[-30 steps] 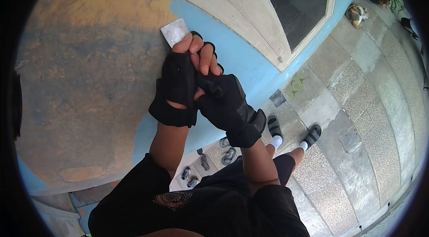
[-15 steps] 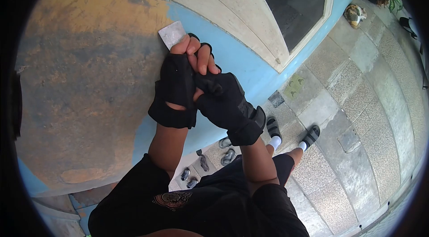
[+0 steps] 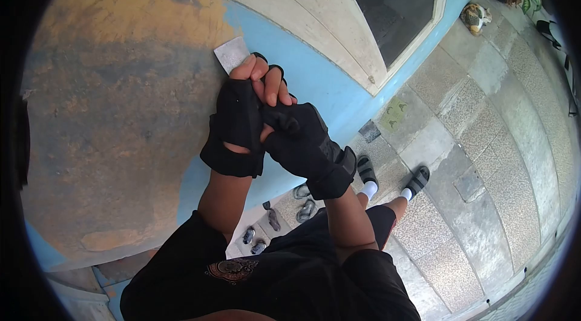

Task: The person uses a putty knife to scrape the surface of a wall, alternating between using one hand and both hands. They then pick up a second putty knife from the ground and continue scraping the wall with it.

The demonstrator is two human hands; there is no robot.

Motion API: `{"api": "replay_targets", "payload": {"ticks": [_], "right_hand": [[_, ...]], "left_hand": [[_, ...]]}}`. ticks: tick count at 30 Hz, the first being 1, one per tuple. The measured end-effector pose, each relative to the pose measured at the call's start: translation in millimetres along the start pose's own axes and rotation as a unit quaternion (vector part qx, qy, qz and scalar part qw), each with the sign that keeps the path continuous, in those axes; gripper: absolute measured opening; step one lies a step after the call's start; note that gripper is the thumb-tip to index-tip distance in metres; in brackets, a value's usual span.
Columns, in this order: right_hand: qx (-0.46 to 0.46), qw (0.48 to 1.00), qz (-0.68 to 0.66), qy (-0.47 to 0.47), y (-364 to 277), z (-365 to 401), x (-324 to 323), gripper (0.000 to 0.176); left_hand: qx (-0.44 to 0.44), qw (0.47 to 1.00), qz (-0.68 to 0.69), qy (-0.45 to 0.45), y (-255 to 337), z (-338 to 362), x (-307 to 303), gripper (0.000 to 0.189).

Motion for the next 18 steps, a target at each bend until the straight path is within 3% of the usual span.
{"api": "replay_targets", "payload": {"ticks": [5, 8, 11, 14, 16, 17, 18], "right_hand": [[0.003, 0.999, -0.053, 0.007, -10.0, -6.3, -5.6, 0.005], [-0.001, 0.999, 0.027, 0.027, -3.9, -0.9, -5.6, 0.017], [0.002, 0.999, -0.003, -0.036, -2.1, -8.8, -9.5, 0.016], [0.002, 0.999, 0.038, -0.038, -6.5, -10.0, -11.2, 0.03], [-0.013, 0.997, -0.027, 0.068, -12.1, -1.9, -10.6, 0.051], [-0.017, 0.997, -0.026, 0.068, -12.6, 2.8, -11.8, 0.051], [0.01, 0.999, -0.018, 0.026, -9.2, 9.8, -11.2, 0.061]], "left_hand": [[0.008, 0.999, 0.006, 0.035, 6.1, -2.0, 10.7, 0.031], [0.017, 0.999, 0.018, 0.02, 0.9, -3.5, -0.4, 0.031], [0.023, 0.999, -0.006, 0.028, 11.6, -9.9, 13.3, 0.032], [0.023, 0.999, 0.016, -0.041, 7.2, -9.8, 7.4, 0.032], [0.037, 0.999, -0.022, 0.004, -0.4, 8.7, 10.0, 0.033], [0.047, 0.996, -0.056, 0.05, -3.9, 18.8, 7.8, 0.037], [0.063, 0.994, -0.094, 0.002, -6.6, 24.4, -4.3, 0.047]]}}
Point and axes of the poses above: each hand's wrist, its own z-axis away from the middle knuckle, its own x-axis out of the palm, y = z × x, the point moved 5 cm from there along -z, towards the middle knuckle, and after that the axes turned 10 degrees about z, right-handed, at the moved point
